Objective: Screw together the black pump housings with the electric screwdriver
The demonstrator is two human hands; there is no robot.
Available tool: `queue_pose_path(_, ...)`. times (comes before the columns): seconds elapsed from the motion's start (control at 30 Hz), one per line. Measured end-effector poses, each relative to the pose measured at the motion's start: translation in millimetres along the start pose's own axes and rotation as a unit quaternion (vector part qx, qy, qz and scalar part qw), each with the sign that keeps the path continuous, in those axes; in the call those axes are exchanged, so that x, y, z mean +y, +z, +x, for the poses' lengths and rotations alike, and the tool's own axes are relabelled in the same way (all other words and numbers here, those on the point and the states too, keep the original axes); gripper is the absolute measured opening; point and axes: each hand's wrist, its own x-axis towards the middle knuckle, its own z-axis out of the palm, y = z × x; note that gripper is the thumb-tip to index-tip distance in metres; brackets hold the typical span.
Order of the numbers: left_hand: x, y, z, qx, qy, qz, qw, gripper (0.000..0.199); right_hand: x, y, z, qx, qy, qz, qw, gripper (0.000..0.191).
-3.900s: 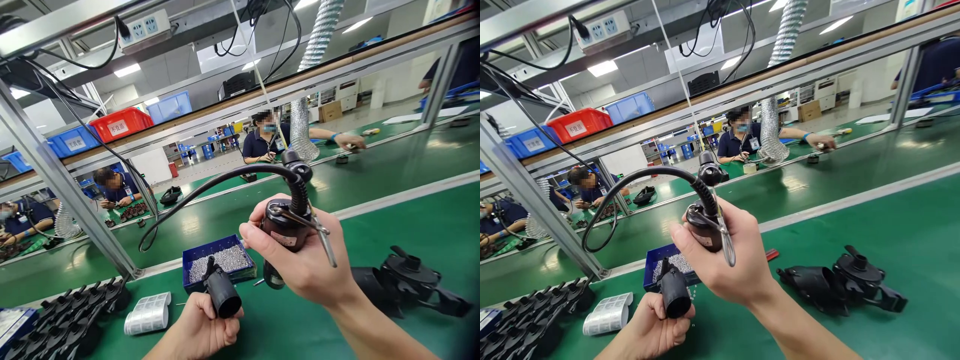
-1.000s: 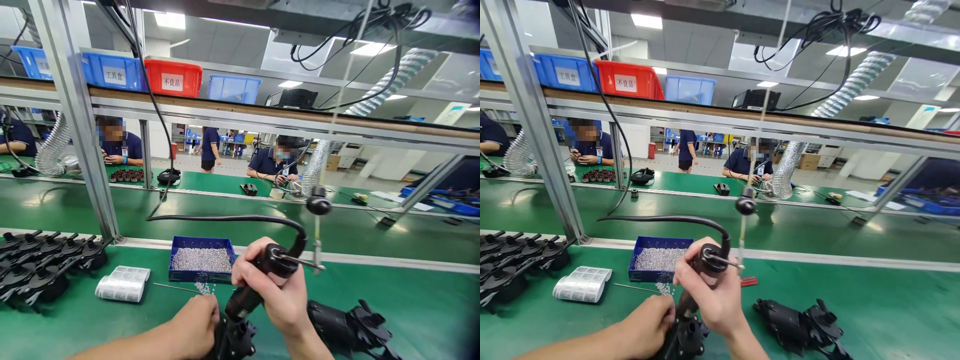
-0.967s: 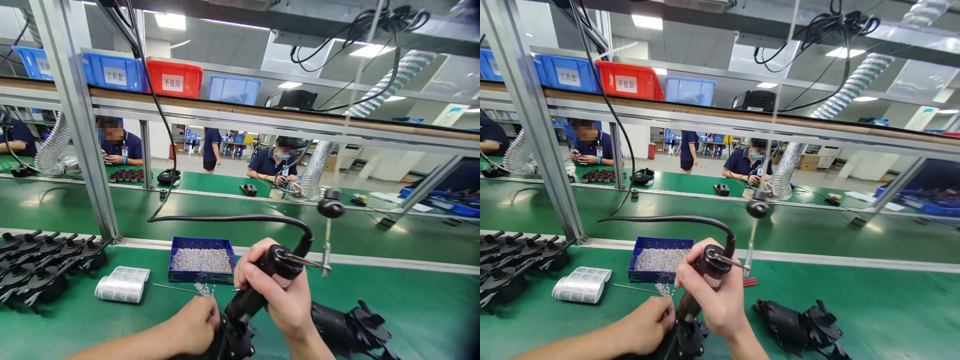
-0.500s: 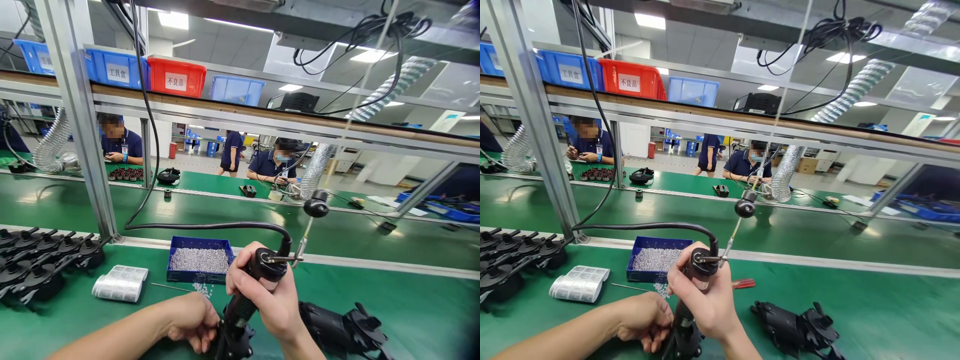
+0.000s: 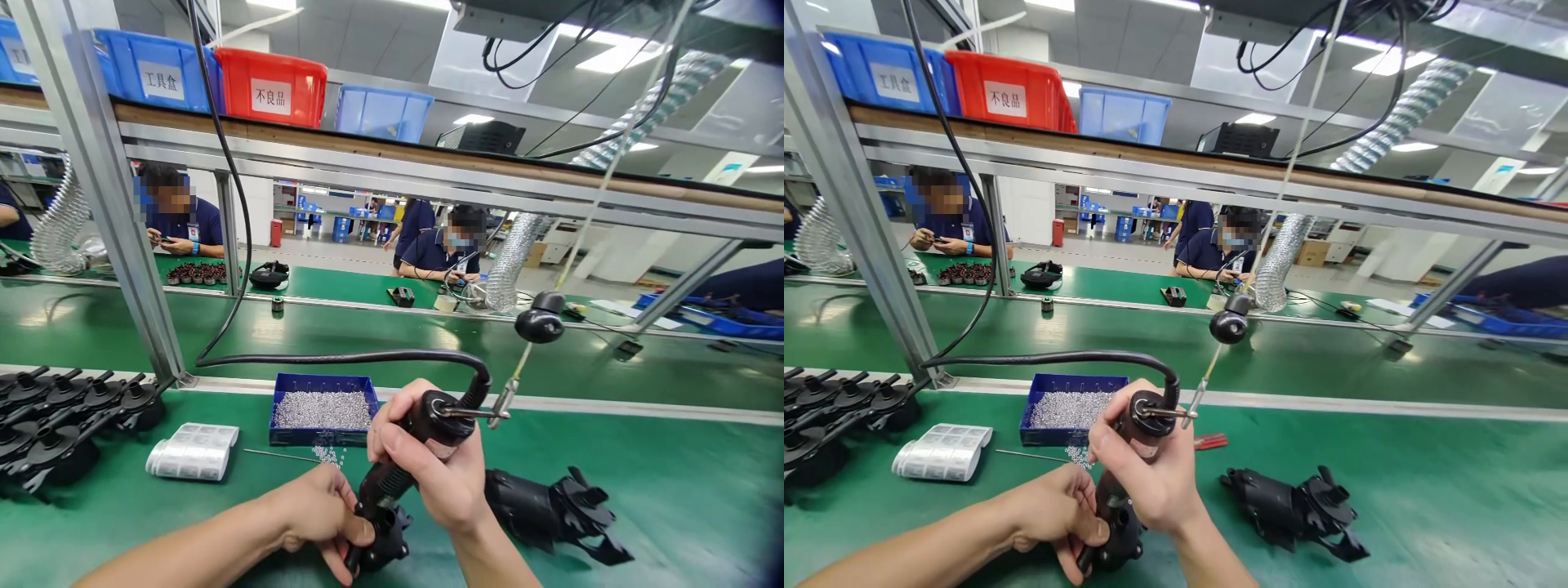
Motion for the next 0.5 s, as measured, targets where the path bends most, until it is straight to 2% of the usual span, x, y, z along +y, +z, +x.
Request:
queue_pose_path(0.17,4.2,1.5,-6.3,-0.008,0.002,0.017,1.0,0.063,2.4,1.6,0.3,-0.009,0.008,0.021,1.0,0.017)
queue_pose_path(0.23,5.8,3.2,-8.1,-0.004,0.005,0.027,1.0,0.058,2.7,-1.1,-1.6,-0.051,0.016,0.058,0.997,0.018)
queue_pose_path(0.33,8.7,5.7,-12.0,0.038,0.017,0.036,0.998,0.05,0.7,-3.0,-3.3,-0.157,0.047,0.134,0.977,0.024)
queue_pose_path(0.37,9.7,6.2,-13.7,0.046,0.019,0.041,0.998,0.047,-0.7,-1.4,-3.0,-0.166,0.051,0.133,0.976,0.024)
queue_pose_path(0.4,10.7,6.6,-15.4,0.045,0.02,0.045,0.998,0.044,-2.1,1.6,-2.2,-0.145,0.05,0.106,0.982,0.022)
queue_pose_path(0.43,11.6,6.9,-17.0,0.038,0.018,0.05,0.998,0.042,-3.5,6.1,-1.1,-0.097,0.045,0.06,0.992,0.02)
queue_pose_path(0.5,13.0,7.2,-19.7,0.027,0.009,0.054,0.998,0.04,-5.1,17.1,0.8,0.037,0.027,-0.051,0.998,0.016)
